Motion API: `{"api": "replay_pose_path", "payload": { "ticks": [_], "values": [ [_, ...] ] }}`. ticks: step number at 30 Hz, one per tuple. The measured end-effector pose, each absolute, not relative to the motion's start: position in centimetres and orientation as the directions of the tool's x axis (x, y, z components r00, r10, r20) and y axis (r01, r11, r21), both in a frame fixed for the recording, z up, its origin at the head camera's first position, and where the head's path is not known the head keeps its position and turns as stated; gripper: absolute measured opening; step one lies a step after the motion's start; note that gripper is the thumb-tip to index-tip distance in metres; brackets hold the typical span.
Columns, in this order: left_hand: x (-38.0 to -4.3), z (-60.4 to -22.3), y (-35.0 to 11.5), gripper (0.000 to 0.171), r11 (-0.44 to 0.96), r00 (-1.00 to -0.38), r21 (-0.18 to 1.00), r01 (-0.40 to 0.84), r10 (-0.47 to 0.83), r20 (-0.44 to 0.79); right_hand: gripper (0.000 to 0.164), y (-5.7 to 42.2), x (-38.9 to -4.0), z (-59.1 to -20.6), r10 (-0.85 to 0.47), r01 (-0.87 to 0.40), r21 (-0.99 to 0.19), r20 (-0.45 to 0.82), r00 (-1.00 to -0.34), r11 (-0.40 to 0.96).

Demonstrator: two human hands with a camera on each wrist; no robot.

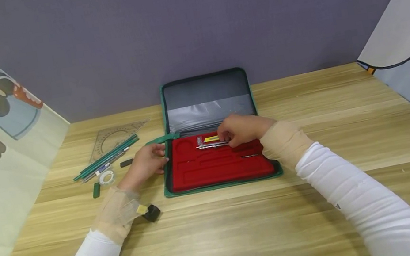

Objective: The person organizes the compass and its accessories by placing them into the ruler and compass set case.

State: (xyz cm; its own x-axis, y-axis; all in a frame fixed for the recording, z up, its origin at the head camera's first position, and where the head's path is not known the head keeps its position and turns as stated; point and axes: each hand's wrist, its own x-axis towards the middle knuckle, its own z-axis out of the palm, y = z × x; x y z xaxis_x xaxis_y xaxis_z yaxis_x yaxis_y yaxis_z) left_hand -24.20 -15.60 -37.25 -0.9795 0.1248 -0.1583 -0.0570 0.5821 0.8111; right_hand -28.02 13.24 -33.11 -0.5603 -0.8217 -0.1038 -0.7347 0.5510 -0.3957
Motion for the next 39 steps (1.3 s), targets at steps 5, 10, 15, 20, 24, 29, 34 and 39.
{"api": "replay_pose_path", "payload": {
  "ticks": [5,10,15,20,24,29,34,39],
  "values": [
    [-24.13,-37.10,-15.59,0.039,0.581,-0.979,0.812,-0.060,0.126,-0.162,0.014,13.28,-27.84,-33.01,-0.817,-0.730,-0.395,-0.105,-0.567,0.558],
    [-24.03,-36.95,-15.55,0.039,0.582,-0.979,0.811,-0.058,0.126,-0.161,0.014,13.36,-27.81,-33.10,-0.812,-0.723,-0.401,-0.105,-0.574,0.562],
    [-23.99,-36.99,-15.52,0.039,0.584,-0.979,0.810,-0.059,0.125,-0.162,0.014,13.49,-27.89,-33.24,-0.819,-0.728,-0.409,-0.093,-0.566,0.550],
    [-24.00,-37.02,-15.53,0.038,0.584,-0.979,0.810,-0.057,0.126,-0.159,0.014,13.66,-27.91,-33.39,-0.823,-0.735,-0.406,-0.082,-0.562,0.543],
    [-24.01,-37.04,-15.56,0.038,0.581,-0.979,0.811,-0.061,0.124,-0.162,0.014,13.77,-27.95,-33.49,-0.827,-0.738,-0.411,-0.074,-0.558,0.535],
    [-24.04,-37.04,-15.55,0.039,0.580,-0.979,0.812,-0.062,0.124,-0.163,0.015,13.99,-27.92,-33.58,-0.832,-0.751,-0.406,-0.045,-0.553,0.521],
    [-24.08,-37.10,-15.56,0.039,0.584,-0.979,0.810,-0.064,0.121,-0.165,0.016,14.08,-27.94,-33.65,-0.830,-0.752,-0.406,-0.034,-0.556,0.520],
    [-24.05,-37.10,-15.58,0.039,0.583,-0.979,0.810,-0.065,0.120,-0.164,0.015,14.05,-27.91,-33.60,-0.823,-0.742,-0.408,-0.043,-0.566,0.531]
  ]
}}
